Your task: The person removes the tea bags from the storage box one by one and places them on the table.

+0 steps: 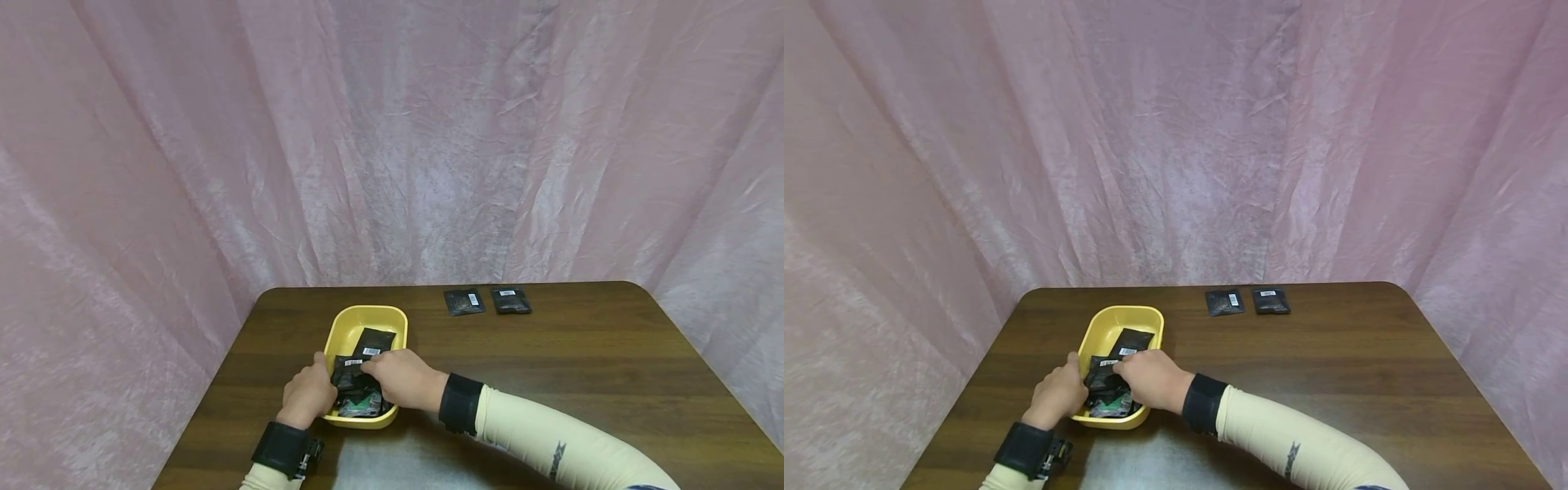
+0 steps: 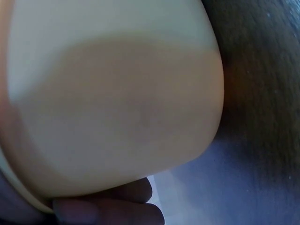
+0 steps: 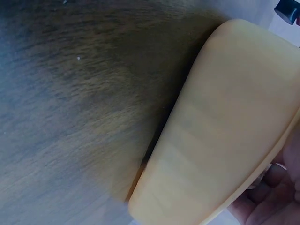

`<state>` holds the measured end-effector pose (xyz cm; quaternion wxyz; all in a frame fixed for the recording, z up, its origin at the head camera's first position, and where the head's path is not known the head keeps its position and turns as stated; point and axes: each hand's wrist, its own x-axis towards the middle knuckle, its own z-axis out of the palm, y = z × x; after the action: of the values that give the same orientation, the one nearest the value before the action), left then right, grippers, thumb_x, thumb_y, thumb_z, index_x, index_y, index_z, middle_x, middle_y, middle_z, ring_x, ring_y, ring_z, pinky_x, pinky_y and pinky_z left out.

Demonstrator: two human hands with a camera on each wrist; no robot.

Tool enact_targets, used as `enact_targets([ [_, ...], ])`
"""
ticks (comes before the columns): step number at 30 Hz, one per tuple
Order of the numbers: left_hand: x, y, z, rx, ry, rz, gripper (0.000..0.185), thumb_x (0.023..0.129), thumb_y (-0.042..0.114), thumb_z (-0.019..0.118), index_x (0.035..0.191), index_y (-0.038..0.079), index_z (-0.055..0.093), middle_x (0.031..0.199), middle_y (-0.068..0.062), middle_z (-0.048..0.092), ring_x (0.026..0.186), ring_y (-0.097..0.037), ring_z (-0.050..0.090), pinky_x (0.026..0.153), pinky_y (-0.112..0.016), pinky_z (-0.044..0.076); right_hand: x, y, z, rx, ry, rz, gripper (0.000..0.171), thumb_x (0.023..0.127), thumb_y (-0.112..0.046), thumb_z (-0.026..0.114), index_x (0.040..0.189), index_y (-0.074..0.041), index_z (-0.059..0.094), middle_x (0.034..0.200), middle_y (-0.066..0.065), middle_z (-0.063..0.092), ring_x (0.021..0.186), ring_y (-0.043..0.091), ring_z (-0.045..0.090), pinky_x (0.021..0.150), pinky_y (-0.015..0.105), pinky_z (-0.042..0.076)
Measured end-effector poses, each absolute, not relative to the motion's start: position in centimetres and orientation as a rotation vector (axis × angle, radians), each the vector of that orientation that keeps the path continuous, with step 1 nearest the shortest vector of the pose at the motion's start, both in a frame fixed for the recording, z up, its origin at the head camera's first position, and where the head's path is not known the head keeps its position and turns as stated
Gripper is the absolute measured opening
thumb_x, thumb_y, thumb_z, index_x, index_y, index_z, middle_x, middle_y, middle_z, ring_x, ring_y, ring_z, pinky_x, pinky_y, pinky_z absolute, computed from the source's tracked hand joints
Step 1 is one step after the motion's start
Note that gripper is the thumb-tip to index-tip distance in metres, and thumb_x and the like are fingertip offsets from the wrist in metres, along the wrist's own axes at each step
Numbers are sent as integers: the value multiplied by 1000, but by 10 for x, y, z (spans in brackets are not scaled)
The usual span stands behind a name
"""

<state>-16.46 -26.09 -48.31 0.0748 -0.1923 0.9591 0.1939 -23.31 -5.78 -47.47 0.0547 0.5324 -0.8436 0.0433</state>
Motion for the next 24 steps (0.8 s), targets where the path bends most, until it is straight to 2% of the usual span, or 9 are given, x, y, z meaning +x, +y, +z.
enact_targets([
  [7, -164, -261, -481, -568, 2875, 595, 55, 90, 10, 71, 138, -4, 46, 97, -18, 66, 80, -30, 62, 73, -48, 51, -232, -57, -473, 1613, -2514, 167, 32, 92, -7, 71, 119, -22, 76, 110, -7, 80, 98, 4, 74, 79, 27, 61],
  [15, -165, -264, -484, -551, 2883, 603, 55, 91, 11, 71, 138, -3, 46, 96, -17, 67, 79, -30, 62, 71, -47, 50, -232, -54, -466, 1587, -2441, 259, 33, 97, -6, 64, 124, -20, 77, 116, -6, 80, 104, 7, 76, 83, 28, 62],
  [24, -165, -265, -484, -541, 2896, 592, 55, 90, 11, 72, 137, -3, 47, 98, -19, 68, 80, -31, 63, 72, -50, 51, -231, -47, -455, 1556, -2354, 328, 30, 98, -7, 64, 123, -17, 77, 111, -4, 81, 102, 9, 77, 85, 28, 62],
])
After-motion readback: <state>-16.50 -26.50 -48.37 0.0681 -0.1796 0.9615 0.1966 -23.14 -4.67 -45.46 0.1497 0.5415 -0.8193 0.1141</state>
